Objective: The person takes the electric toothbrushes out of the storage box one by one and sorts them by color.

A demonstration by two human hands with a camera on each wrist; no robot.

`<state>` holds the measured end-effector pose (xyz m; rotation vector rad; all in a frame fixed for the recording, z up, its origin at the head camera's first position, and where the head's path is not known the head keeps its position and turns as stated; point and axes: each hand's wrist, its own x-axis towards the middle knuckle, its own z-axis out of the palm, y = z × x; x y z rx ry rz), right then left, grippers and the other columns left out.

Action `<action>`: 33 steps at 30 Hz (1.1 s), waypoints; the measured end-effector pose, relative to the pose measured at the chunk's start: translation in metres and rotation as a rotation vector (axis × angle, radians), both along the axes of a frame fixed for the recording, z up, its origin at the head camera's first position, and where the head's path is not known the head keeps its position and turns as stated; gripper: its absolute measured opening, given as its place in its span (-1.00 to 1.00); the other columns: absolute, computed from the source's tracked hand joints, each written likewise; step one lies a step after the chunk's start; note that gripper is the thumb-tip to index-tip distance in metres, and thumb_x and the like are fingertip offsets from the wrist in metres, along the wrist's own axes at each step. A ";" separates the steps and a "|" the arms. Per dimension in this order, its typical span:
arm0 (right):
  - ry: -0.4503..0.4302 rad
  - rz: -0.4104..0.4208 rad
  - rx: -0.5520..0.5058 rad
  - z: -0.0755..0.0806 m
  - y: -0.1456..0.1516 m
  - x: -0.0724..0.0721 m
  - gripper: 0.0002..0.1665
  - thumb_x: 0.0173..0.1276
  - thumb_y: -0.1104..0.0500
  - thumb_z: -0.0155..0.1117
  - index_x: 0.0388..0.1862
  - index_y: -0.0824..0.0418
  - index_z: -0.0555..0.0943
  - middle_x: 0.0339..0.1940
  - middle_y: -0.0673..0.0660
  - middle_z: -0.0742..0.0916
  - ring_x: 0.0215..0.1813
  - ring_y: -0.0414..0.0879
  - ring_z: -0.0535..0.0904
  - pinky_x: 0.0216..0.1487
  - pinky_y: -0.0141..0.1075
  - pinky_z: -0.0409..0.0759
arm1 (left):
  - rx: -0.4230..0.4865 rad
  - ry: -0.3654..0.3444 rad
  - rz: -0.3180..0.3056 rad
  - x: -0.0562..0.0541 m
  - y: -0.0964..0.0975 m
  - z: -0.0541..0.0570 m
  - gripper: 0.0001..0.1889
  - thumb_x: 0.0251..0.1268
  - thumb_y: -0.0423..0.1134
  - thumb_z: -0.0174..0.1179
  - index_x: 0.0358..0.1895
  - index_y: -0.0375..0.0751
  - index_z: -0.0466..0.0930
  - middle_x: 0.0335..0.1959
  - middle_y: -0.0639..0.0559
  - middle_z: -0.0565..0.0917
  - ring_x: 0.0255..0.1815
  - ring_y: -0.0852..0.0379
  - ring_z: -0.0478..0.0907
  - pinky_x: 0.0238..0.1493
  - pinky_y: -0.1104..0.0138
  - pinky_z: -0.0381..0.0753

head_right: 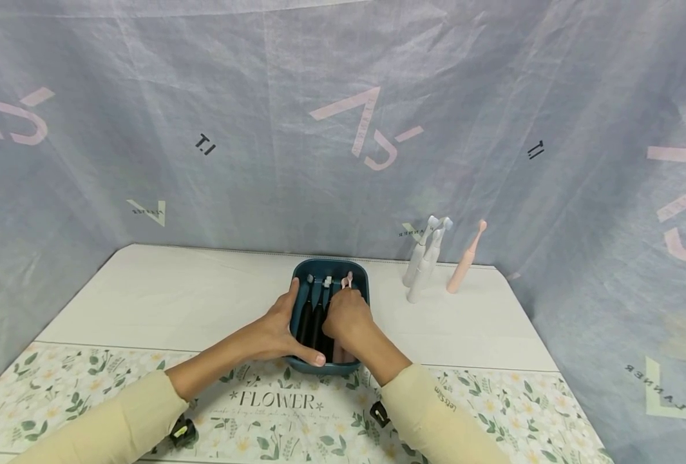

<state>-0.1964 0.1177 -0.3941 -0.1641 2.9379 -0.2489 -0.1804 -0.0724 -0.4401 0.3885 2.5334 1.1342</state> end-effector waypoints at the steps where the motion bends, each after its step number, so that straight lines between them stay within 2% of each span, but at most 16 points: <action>1: -0.002 -0.001 0.003 0.000 0.000 0.000 -0.24 0.46 0.14 0.59 0.40 0.63 0.55 0.19 0.48 0.75 0.14 0.24 0.79 0.17 0.02 0.87 | 0.003 0.001 -0.002 0.000 0.000 0.000 0.86 -0.26 0.57 0.76 0.88 0.21 -0.60 0.95 -0.18 -0.30 0.94 -0.40 -0.17 0.69 -0.46 0.32; 3: -0.005 -0.010 0.000 0.000 0.000 -0.001 -0.21 0.45 0.14 0.59 0.42 0.63 0.52 0.18 0.49 0.75 0.07 0.24 0.81 0.11 0.01 0.89 | 0.004 0.003 -0.004 0.000 0.000 0.000 0.85 -0.25 0.57 0.75 0.88 0.20 -0.60 0.95 -0.18 -0.30 0.94 -0.40 -0.17 0.69 -0.46 0.33; 10: -0.021 -0.056 -0.046 -0.001 0.002 -0.001 0.09 0.45 0.14 0.59 0.72 0.61 0.25 0.42 0.63 0.63 0.15 0.34 0.80 0.13 0.08 0.88 | 0.004 -0.004 -0.006 0.001 0.000 0.000 0.84 -0.23 0.56 0.75 0.87 0.25 -0.63 0.95 -0.16 -0.30 0.95 -0.39 -0.17 0.69 -0.46 0.31; 14: -0.022 -0.040 -0.083 -0.001 0.005 -0.002 0.15 0.43 0.18 0.58 0.77 0.58 0.17 0.41 0.66 0.61 0.13 0.34 0.80 0.14 0.10 0.86 | -0.001 -0.005 -0.006 0.001 0.000 0.000 0.84 -0.23 0.57 0.75 0.86 0.27 -0.64 0.95 -0.16 -0.31 0.95 -0.38 -0.17 0.70 -0.45 0.31; 16: -0.028 -0.036 -0.108 0.000 0.007 -0.001 0.14 0.43 0.20 0.56 0.78 0.58 0.17 0.41 0.66 0.61 0.05 0.30 0.80 0.07 0.08 0.85 | -0.003 -0.003 -0.003 0.000 0.000 0.000 0.84 -0.24 0.57 0.75 0.87 0.27 -0.63 0.95 -0.16 -0.31 0.95 -0.38 -0.17 0.70 -0.45 0.32; 19: -0.047 -0.037 -0.155 0.002 0.009 0.000 0.12 0.44 0.23 0.52 0.79 0.57 0.15 0.26 0.60 0.68 -0.18 0.17 0.78 -0.15 -0.04 0.79 | -0.004 -0.001 -0.001 0.000 0.000 0.000 0.84 -0.25 0.58 0.74 0.86 0.29 -0.64 0.95 -0.15 -0.30 0.95 -0.38 -0.16 0.70 -0.45 0.32; 21: -0.063 -0.041 -0.184 0.003 0.011 0.000 0.13 0.46 0.23 0.49 0.82 0.53 0.11 0.07 0.49 0.73 -0.36 0.07 0.71 -0.32 -0.14 0.67 | -0.001 -0.002 0.001 0.000 0.000 0.000 0.84 -0.25 0.58 0.75 0.86 0.30 -0.63 0.95 -0.14 -0.30 0.95 -0.37 -0.16 0.70 -0.45 0.31; 23: -0.076 -0.041 -0.201 0.004 0.013 0.000 0.13 0.50 0.22 0.47 0.85 0.49 0.08 -0.11 0.38 0.73 -0.45 0.00 0.64 -0.42 -0.20 0.56 | 0.001 -0.002 0.001 0.000 0.000 0.001 0.84 -0.25 0.57 0.75 0.86 0.30 -0.64 0.95 -0.13 -0.31 0.95 -0.36 -0.17 0.71 -0.44 0.31; 25: -0.077 -0.041 -0.213 0.005 0.015 0.000 0.14 0.51 0.21 0.45 0.87 0.45 0.07 -0.13 0.34 0.71 -0.47 -0.02 0.59 -0.44 -0.21 0.50 | 0.004 -0.004 0.002 0.000 -0.001 0.000 0.84 -0.25 0.57 0.75 0.86 0.31 -0.64 0.95 -0.13 -0.31 0.95 -0.36 -0.17 0.71 -0.44 0.31; 28: -0.069 -0.042 -0.230 0.006 0.018 0.002 0.14 0.51 0.18 0.45 0.88 0.41 0.07 0.10 0.42 0.73 -0.31 0.06 0.67 -0.34 -0.13 0.60 | 0.002 -0.001 0.000 0.000 -0.001 0.000 0.84 -0.25 0.58 0.75 0.85 0.31 -0.65 0.95 -0.13 -0.31 0.95 -0.36 -0.17 0.71 -0.44 0.31; 31: -0.041 -0.036 -0.251 0.008 0.022 0.006 0.15 0.53 0.13 0.47 0.89 0.38 0.08 0.44 0.52 0.65 0.12 0.23 0.76 0.00 0.05 0.78 | 0.001 -0.004 0.004 0.000 -0.001 0.000 0.85 -0.26 0.58 0.75 0.85 0.31 -0.65 0.95 -0.13 -0.32 0.95 -0.35 -0.16 0.71 -0.44 0.31; 33: -0.029 -0.039 -0.266 0.008 0.023 0.007 0.15 0.55 0.09 0.47 0.90 0.34 0.07 0.54 0.53 0.61 0.36 0.33 0.69 0.20 0.17 0.77 | 0.006 -0.006 0.005 0.000 -0.001 0.000 0.85 -0.27 0.57 0.76 0.86 0.30 -0.64 0.95 -0.13 -0.32 0.95 -0.36 -0.17 0.72 -0.44 0.30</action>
